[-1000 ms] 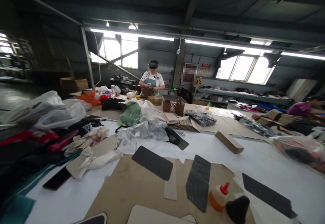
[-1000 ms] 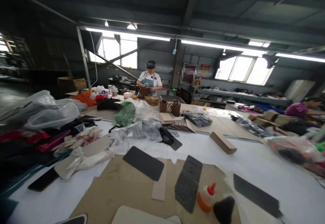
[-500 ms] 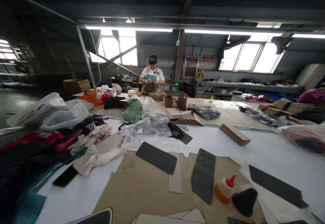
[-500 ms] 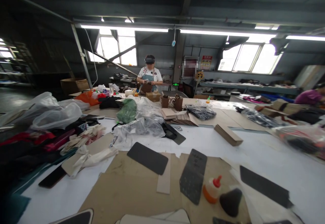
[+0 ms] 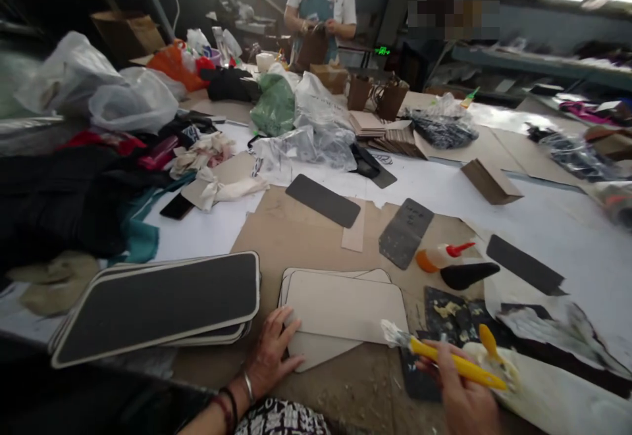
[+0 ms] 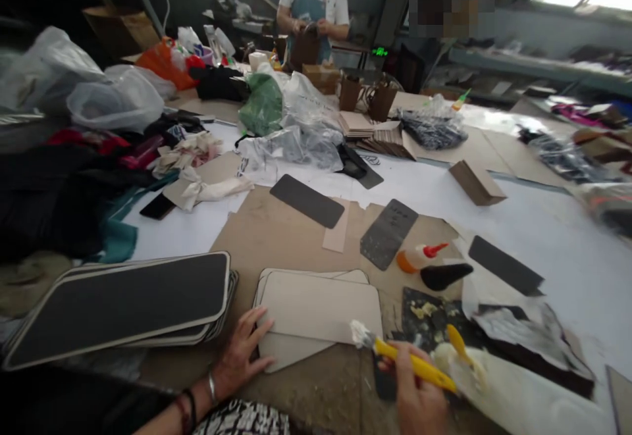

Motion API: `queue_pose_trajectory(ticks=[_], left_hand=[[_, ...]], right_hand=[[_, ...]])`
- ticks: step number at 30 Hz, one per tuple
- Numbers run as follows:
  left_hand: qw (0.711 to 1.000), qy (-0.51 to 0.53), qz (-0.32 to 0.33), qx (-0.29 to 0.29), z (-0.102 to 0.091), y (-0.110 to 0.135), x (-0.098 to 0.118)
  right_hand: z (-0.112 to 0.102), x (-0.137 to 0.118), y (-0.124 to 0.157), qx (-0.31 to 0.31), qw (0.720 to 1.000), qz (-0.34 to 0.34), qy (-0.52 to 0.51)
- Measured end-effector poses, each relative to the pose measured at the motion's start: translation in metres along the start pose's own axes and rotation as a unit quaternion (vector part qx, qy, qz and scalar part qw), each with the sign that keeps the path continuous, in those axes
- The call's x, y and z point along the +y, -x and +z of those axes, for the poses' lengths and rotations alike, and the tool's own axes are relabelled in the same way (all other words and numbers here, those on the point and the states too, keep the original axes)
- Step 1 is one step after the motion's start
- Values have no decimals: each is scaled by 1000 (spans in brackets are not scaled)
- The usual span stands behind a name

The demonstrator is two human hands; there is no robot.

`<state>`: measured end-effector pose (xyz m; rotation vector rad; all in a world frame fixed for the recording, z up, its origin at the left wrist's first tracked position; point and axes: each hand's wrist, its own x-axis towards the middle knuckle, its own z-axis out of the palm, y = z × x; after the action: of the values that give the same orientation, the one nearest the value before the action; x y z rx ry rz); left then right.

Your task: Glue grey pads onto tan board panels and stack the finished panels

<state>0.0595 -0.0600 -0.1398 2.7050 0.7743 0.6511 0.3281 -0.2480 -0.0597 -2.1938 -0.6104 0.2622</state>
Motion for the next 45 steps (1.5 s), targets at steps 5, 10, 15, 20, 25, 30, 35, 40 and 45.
queue_pose_trajectory(ticks=[5, 10, 15, 20, 25, 30, 35, 40, 45], left_hand=[[999, -5, 13, 30, 2, -1, -4], [996, -22, 22, 88, 9, -5, -6], [993, -35, 15, 115, 10, -10, -5], [993, -47, 23, 109, 11, -11, -5], [990, -49, 48, 125, 12, -13, -7], [989, -56, 64, 123, 13, -13, -9], [988, -44, 73, 131, 15, -11, -11], [988, -6, 57, 142, 14, -9, -12], [986, 17, 46, 158, 13, -8, -15]], right_hand=[[87, -85, 6, -137, 977, -8, -164], [141, -111, 12, -188, 956, -89, -208], [147, -96, 4, -143, 968, -153, -135], [99, -55, -25, 2, 991, -134, 7], [56, -26, -45, 93, 976, -155, 118], [60, -26, -41, 121, 961, -202, 147], [109, -65, -6, 37, 946, -291, 141], [153, -108, 38, -72, 930, -350, 87], [151, -116, 61, -141, 916, -374, 41]])
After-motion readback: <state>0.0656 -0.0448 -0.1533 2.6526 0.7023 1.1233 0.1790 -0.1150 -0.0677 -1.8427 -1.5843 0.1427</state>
